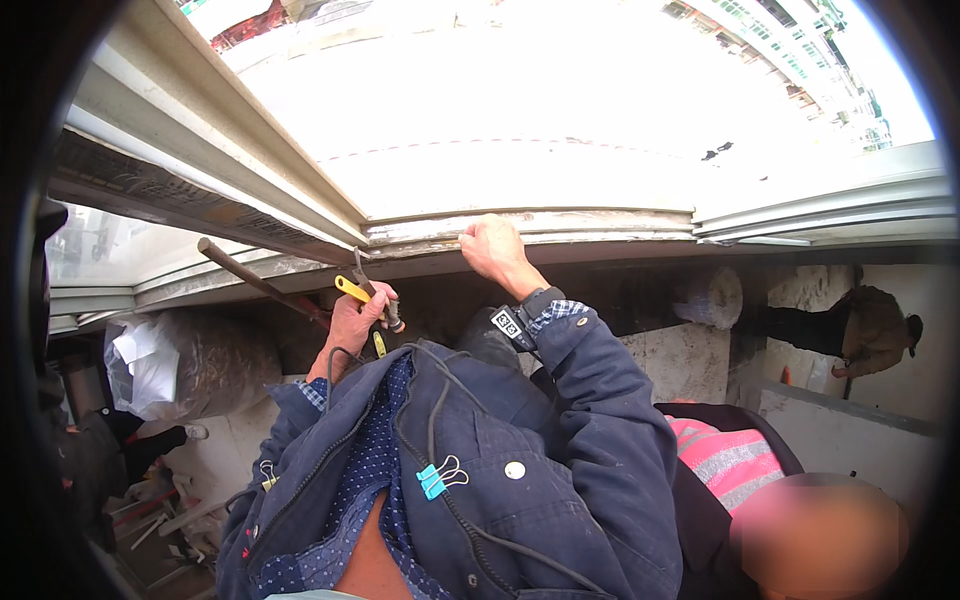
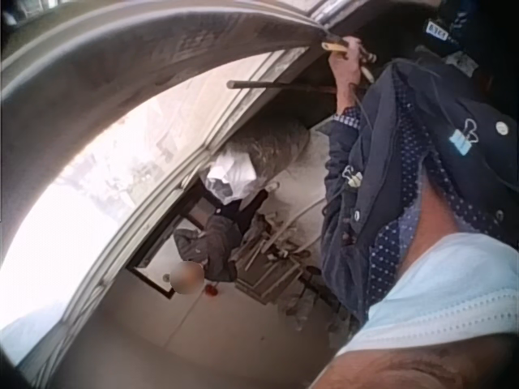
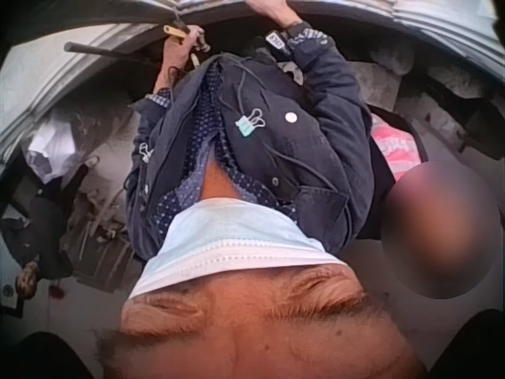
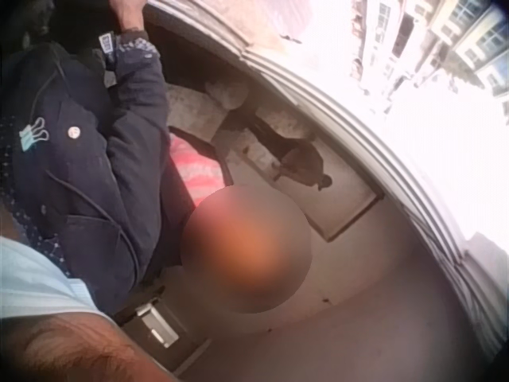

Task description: The person uses a screwdriver and a small brush to work on the upper window frame, repeatedly scraping and brushing along the seal. The person continues this process along the length of the frame while standing inside a room with a street view outside.

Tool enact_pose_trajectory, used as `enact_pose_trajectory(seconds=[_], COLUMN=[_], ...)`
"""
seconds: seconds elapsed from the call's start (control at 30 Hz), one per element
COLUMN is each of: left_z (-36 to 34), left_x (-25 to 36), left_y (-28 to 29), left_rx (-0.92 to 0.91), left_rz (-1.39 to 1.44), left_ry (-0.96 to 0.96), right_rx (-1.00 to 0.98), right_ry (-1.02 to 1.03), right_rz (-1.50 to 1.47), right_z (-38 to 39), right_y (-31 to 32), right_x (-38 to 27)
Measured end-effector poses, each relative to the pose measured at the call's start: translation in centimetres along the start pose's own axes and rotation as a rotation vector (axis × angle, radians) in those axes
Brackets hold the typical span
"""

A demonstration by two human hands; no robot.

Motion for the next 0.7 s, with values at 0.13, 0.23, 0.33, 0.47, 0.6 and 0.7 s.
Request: enact_pose_trajectory(seconds=[0.13,0.23,0.33,0.47,0.6,0.7], left_z=[0.2,0.4,0.4,0.4,0.4,0.4], left_x=[-0.2,-0.3,-0.3,-0.4,-0.5,-0.6], left_y=[0.2,0.3,0.3,0.3,0.5,0.3], left_rx=[0.015,0.027,0.034,0.056,0.053,0.063], left_rz=[-0.013,-0.029,-0.026,-0.034,-0.066,-0.022], left_ry=[0.002,0.009,0.01,0.014,0.041,0.019], right_rx=[-0.1,-0.08,-0.066,-0.088,-0.11,-0.125], right_ry=[-0.003,0.033,0.052,-0.015,-0.088,-0.118], right_rz=[-0.028,-0.1,-0.195,-0.308,-0.474,-0.559], right_z=[-0.8,-1.2,-1.4,-1.7,-1.5,-1.5], right_y=[-3.5,-5.4,-7.1,-8.6,-9.0,-8.6], right_x=[-1.3,-2.3,-2.8,-2.4,-1.3,-0.7])
Point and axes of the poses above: each hand's wrist, its own z-axis away from the middle knuckle, its own y-axis out of the back of the hand, x = y × z, the point moved 7 cm from there along -z, towards the middle knuckle, and after that the axes turned 13 degrees about -z, right-handed, at the moved point
